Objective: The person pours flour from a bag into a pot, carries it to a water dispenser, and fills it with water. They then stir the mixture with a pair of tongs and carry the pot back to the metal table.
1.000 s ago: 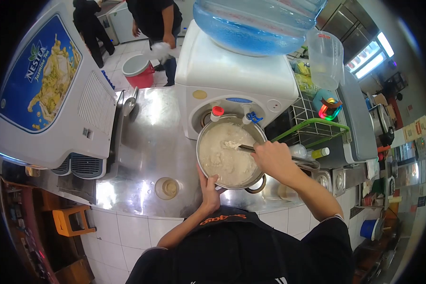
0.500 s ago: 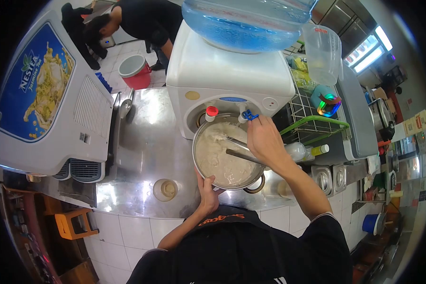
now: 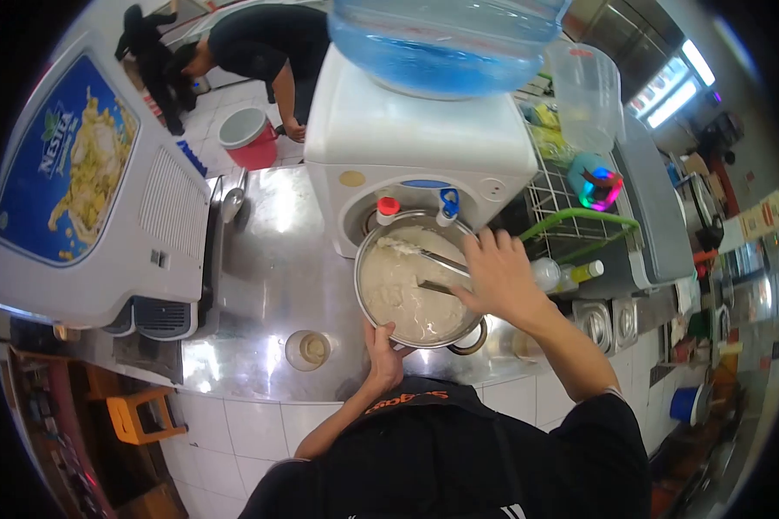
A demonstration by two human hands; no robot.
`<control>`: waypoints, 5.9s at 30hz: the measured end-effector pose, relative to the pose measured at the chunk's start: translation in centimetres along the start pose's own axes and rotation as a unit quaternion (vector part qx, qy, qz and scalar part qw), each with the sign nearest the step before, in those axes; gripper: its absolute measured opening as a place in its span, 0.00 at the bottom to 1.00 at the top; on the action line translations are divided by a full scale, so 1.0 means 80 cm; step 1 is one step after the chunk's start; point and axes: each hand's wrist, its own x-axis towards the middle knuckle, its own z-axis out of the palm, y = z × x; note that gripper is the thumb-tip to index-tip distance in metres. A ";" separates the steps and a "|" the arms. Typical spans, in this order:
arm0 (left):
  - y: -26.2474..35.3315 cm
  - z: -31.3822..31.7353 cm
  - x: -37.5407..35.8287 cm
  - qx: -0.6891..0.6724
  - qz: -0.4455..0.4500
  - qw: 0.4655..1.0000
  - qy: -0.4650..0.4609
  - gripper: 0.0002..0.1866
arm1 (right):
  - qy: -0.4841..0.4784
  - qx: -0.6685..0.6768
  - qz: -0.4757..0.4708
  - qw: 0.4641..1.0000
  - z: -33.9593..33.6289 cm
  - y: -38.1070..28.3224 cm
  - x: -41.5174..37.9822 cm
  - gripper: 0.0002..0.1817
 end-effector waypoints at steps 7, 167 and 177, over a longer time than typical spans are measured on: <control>-0.007 -0.023 0.007 -0.038 0.015 0.998 -0.042 0.37 | -0.191 0.007 0.024 0.981 0.007 0.001 -0.041 0.36; 0.073 0.165 -0.121 0.631 0.109 0.647 -0.415 0.24 | 0.080 0.345 -0.115 0.928 0.186 -0.116 -0.183 0.10; 0.078 0.178 -0.125 0.622 0.276 0.565 -0.466 0.17 | -0.030 0.229 -0.165 0.959 0.147 -0.131 -0.176 0.09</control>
